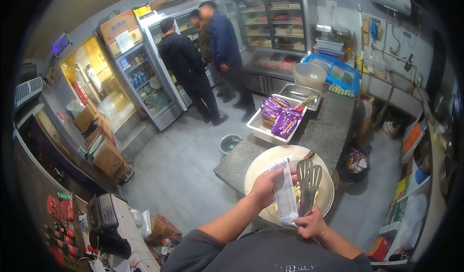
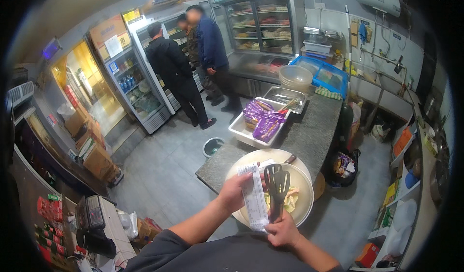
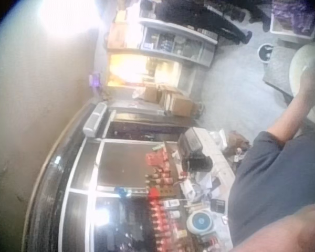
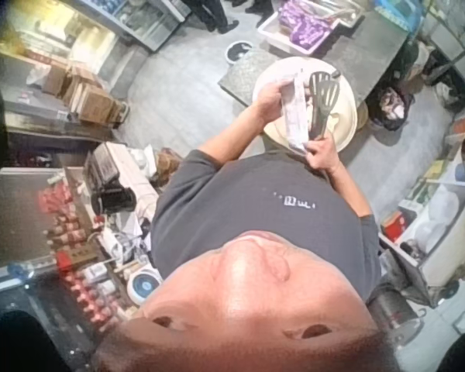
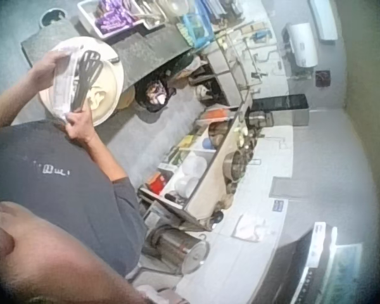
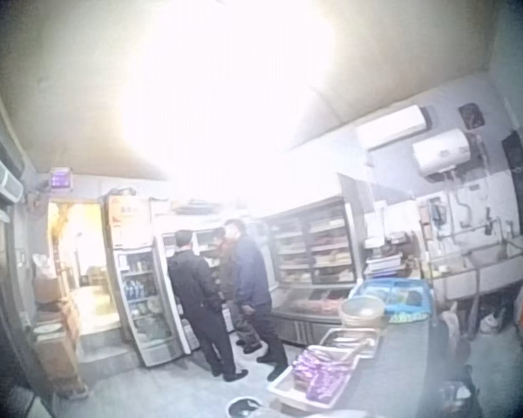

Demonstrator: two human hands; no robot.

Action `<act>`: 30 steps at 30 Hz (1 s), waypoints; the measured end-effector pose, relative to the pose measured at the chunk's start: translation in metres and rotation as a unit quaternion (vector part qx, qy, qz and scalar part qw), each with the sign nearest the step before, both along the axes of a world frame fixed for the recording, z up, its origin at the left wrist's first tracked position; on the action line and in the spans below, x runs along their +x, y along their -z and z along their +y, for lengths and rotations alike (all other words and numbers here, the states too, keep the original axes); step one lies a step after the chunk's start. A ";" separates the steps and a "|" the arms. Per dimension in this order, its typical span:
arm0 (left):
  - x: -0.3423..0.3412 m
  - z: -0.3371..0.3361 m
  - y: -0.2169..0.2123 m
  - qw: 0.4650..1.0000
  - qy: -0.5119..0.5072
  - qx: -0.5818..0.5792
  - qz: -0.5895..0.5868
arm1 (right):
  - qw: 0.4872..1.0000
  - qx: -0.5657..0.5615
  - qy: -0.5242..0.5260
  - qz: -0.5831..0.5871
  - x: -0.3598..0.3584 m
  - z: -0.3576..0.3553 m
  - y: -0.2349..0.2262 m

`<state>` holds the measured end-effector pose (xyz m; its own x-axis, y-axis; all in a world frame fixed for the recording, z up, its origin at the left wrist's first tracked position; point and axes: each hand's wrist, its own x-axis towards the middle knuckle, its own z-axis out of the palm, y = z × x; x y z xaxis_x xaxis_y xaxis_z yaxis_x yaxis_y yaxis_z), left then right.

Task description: The person assembles a salad by picking various ingredients from a refrigerated display case and placing them into a bowl. They use tongs to transfer items such as sliced vegetables, purple cabbage, bean sprouts, and fried pieces into the bowl while holding a receipt.

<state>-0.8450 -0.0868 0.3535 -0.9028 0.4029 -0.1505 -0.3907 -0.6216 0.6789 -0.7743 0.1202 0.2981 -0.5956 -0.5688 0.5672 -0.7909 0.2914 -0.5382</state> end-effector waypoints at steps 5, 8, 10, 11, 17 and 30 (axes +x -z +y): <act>-0.011 -0.016 -0.010 0.998 -0.058 -0.002 0.012 | 1.000 0.020 0.019 -0.001 0.001 0.000 0.007; -0.018 -0.024 -0.010 0.998 -0.063 -0.008 -0.001 | 0.994 -0.024 0.045 -0.101 -0.004 0.000 0.013; -0.022 -0.029 -0.010 0.998 -0.057 0.000 -0.002 | 0.991 -0.023 0.069 -0.112 -0.006 -0.001 0.017; -0.025 -0.031 -0.010 0.995 -0.080 0.056 -0.029 | 0.990 -0.038 0.063 -0.117 -0.007 -0.002 0.018; -0.028 -0.036 -0.013 0.991 -0.126 0.044 -0.008 | 0.994 -0.049 0.086 -0.043 -0.007 -0.016 0.008; -0.036 -0.050 -0.020 0.981 -0.105 0.154 0.052 | 0.996 0.007 0.087 -0.023 -0.002 -0.007 0.015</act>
<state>-0.8812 -0.1367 0.3738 -0.9748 0.2183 0.0458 -0.1710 -0.8632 0.4750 -0.7759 0.1128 0.2831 -0.7111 -0.4618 0.5303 -0.7023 0.4302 -0.5671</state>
